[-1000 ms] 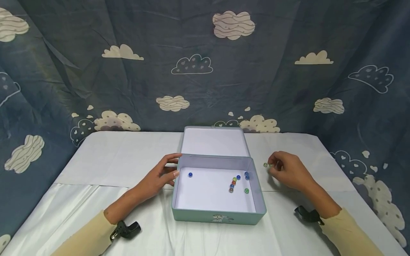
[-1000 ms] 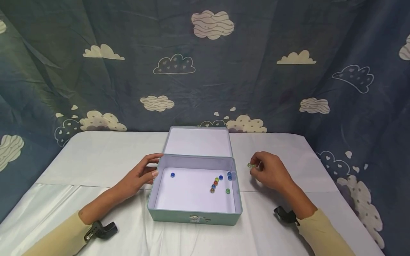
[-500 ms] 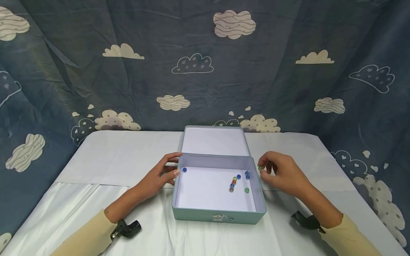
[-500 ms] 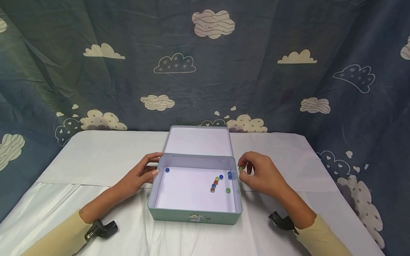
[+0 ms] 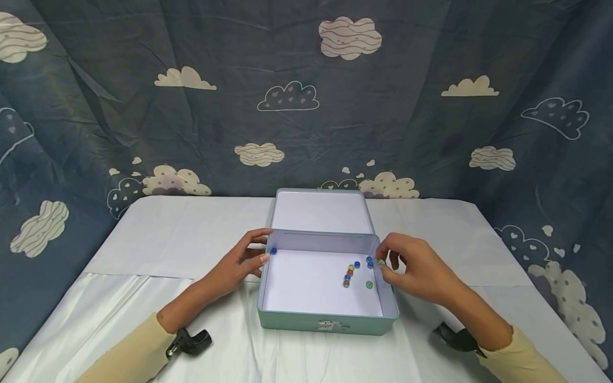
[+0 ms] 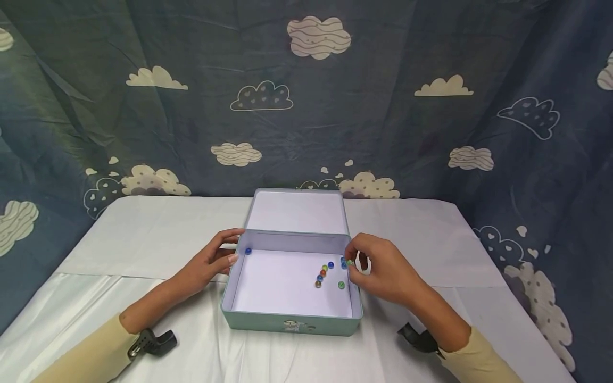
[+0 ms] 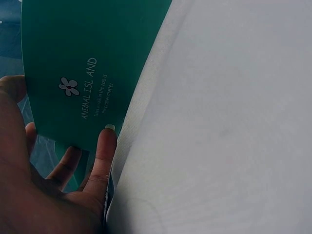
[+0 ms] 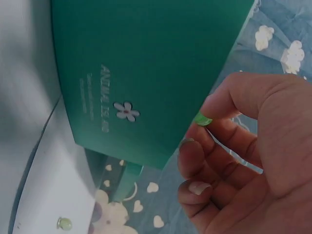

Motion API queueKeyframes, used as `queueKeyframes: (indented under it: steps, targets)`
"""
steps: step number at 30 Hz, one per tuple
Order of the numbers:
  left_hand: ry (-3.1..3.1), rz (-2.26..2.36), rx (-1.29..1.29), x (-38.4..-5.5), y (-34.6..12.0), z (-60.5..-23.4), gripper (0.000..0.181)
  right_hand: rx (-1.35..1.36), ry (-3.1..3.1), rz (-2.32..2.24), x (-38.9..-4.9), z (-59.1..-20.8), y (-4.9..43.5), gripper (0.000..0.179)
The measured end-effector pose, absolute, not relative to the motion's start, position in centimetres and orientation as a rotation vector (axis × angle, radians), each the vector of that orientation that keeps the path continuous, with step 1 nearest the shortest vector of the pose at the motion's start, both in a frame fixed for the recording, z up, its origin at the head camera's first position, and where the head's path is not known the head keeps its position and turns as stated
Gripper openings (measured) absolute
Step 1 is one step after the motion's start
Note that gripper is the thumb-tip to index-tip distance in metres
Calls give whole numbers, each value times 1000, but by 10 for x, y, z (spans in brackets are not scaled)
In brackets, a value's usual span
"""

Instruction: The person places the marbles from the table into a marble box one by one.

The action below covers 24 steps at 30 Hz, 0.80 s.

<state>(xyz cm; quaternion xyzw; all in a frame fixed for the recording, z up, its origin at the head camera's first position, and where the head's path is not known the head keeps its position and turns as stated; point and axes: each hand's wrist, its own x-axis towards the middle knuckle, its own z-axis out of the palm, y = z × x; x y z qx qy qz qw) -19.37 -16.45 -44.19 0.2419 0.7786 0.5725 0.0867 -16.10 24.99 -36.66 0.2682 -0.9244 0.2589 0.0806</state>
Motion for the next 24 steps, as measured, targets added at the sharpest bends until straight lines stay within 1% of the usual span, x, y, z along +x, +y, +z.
queueKeyframes:
  steps: [4, 12, 24]
  targets:
    - [2319, 1701, 717, -195, -165, -443, 56, 856, -2767, 778, -158, -368, 245, 28]
    - [2316, 1700, 714, -194, -165, -442, 56, 924, -2800, 702, -157, -372, 242, 30]
    - [2312, 1709, 736, -193, -165, -442, 56, 922, -2848, 664, -156, -374, 240, 26]
